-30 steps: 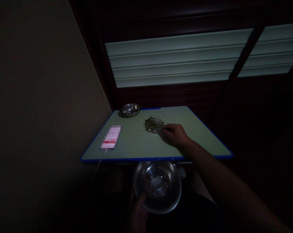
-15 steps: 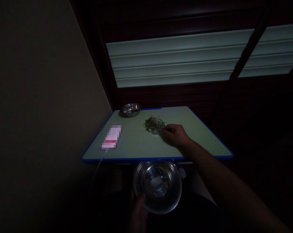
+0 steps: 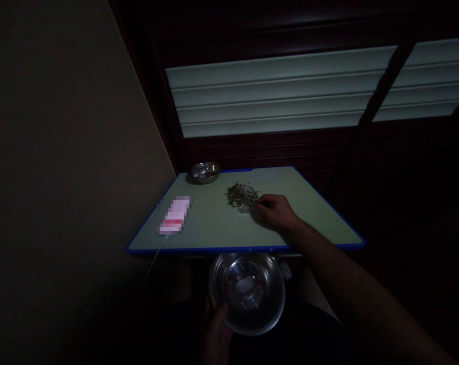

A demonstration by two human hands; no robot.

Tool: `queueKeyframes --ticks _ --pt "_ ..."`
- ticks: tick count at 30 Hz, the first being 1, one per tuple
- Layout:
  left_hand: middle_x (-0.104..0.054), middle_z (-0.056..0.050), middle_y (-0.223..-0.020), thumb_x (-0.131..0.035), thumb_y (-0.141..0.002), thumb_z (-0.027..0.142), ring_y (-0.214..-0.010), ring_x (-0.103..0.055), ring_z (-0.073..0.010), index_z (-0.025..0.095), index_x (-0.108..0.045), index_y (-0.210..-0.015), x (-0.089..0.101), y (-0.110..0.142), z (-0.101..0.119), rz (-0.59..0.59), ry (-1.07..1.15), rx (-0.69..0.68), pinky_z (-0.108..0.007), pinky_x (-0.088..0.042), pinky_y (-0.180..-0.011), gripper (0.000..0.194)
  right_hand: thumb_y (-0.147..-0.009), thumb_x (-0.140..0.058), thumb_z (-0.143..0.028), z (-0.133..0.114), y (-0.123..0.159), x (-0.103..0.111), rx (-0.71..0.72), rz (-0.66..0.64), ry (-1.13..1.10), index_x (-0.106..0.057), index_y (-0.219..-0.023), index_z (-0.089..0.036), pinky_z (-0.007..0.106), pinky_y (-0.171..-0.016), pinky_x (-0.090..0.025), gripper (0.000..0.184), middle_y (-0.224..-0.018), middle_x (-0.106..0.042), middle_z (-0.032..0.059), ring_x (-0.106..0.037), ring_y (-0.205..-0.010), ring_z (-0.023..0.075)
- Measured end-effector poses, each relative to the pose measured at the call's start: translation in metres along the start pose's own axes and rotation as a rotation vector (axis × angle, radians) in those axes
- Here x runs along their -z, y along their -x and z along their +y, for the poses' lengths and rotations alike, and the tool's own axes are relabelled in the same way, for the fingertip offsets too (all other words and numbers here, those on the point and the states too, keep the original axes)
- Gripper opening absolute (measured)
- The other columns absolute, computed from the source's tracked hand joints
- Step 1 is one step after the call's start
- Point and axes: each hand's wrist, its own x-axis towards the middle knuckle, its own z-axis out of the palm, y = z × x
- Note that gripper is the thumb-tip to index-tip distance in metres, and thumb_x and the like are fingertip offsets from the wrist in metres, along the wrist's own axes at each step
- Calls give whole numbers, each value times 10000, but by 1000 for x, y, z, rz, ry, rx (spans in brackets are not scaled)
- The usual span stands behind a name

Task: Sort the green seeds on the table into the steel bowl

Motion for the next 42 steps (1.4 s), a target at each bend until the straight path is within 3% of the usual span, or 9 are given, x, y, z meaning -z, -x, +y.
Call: queueKeyframes --ticks 8,17,24,29,42 --pt "-644 -68 -1359 -743 -732 336 -1294 -533 -324 333 -511 -1404 -5 2 -1 35 11 -21 -450 -422 -1077 711 -749 -617 -237 -3 1 2 -7 13 -45 -728 -740 -171 257 -634 -452 130 -688 -715 18 -617 -647 156" --pt "-610 -86 -1398 -776 -707 344 -1340 -485 -345 326 -547 -1377 -2 1 4 -12 13 1 -465 -404 -1099 708 -754 -620 -257 -2 2 -1 -21 -9 -99 -729 -752 -154 250 -624 -442 150 -678 -707 17 -612 -643 151" --pt "-640 -83 -1361 -750 -729 352 -1296 -534 -335 321 -556 -1370 -6 3 4 6 -15 -4 -461 -411 -1090 671 -747 -619 -272 -3 2 0 -8 -30 -133 -726 -735 -152 247 -609 -443 161 -658 -695 16 -594 -623 146" --pt "-616 -74 -1391 -757 -720 345 -1298 -530 -338 337 -533 -1386 -8 4 3 46 -5 -33 -455 -434 -1071 703 -738 -616 -295 -5 3 1 -28 -96 -208 -723 -723 -146 249 -600 -446 184 -648 -682 21 -586 -615 148" --pt "-640 -58 -1365 -730 -754 336 -1310 -519 -318 347 -498 -1411 -7 5 3 9 -19 -12 -457 -405 -1092 697 -666 -666 -392 -8 8 1 -113 -307 -406 -627 -641 -144 243 -542 -400 253 -596 -592 6 -504 -555 112"
